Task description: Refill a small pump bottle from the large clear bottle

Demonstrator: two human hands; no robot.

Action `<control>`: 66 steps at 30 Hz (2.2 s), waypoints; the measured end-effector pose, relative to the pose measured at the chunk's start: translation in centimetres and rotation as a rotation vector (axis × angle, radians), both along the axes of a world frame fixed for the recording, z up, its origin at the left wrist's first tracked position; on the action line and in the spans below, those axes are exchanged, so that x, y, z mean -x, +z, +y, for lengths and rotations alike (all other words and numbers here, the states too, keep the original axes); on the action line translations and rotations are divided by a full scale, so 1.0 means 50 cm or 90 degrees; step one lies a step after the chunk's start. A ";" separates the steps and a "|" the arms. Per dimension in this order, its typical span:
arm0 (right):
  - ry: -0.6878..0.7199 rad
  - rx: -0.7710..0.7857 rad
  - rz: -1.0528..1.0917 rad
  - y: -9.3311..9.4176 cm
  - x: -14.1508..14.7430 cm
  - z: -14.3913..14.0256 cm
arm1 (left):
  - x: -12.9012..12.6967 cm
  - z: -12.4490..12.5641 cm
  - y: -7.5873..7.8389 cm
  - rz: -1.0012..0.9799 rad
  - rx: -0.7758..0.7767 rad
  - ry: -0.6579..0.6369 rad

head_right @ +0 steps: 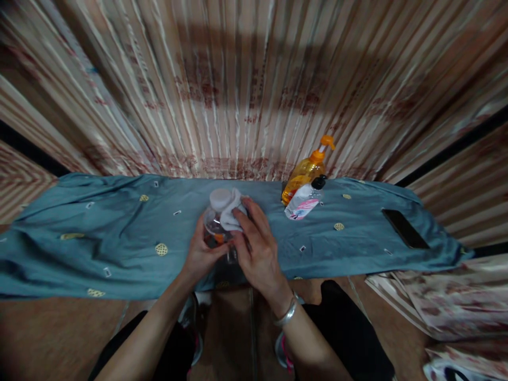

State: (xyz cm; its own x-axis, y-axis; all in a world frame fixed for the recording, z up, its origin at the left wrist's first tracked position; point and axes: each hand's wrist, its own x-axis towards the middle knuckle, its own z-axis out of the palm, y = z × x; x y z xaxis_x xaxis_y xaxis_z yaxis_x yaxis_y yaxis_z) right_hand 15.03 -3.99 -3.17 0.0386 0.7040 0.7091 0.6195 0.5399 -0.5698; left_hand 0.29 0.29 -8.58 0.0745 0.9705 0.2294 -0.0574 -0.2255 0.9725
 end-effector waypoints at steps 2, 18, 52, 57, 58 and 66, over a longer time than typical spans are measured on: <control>0.008 0.071 0.097 -0.010 -0.011 0.014 | -0.001 0.000 0.006 -0.031 0.041 -0.005; 0.104 0.176 0.224 -0.013 -0.015 0.047 | 0.001 0.003 0.021 -0.197 0.141 -0.025; 0.118 0.474 0.801 -0.184 -0.009 0.030 | 0.026 0.024 0.044 -0.311 0.127 0.070; 0.179 0.570 0.862 -0.203 0.018 -0.007 | 0.026 0.029 0.045 -0.319 0.107 0.104; 0.186 0.584 0.872 -0.201 0.018 -0.017 | 0.027 0.030 0.046 -0.314 0.096 0.109; 0.014 0.452 0.525 -0.171 -0.071 -0.023 | 0.031 0.037 0.029 -0.216 0.047 0.141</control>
State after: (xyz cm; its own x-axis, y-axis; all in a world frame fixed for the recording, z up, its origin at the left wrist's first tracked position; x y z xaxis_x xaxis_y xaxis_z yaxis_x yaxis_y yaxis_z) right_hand 18.58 -5.16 -11.72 0.2989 0.9492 -0.0980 -0.1021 -0.0703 -0.9923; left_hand -1.24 2.16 -7.12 -0.2059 0.9692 0.1347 -0.3357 -0.1993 0.9207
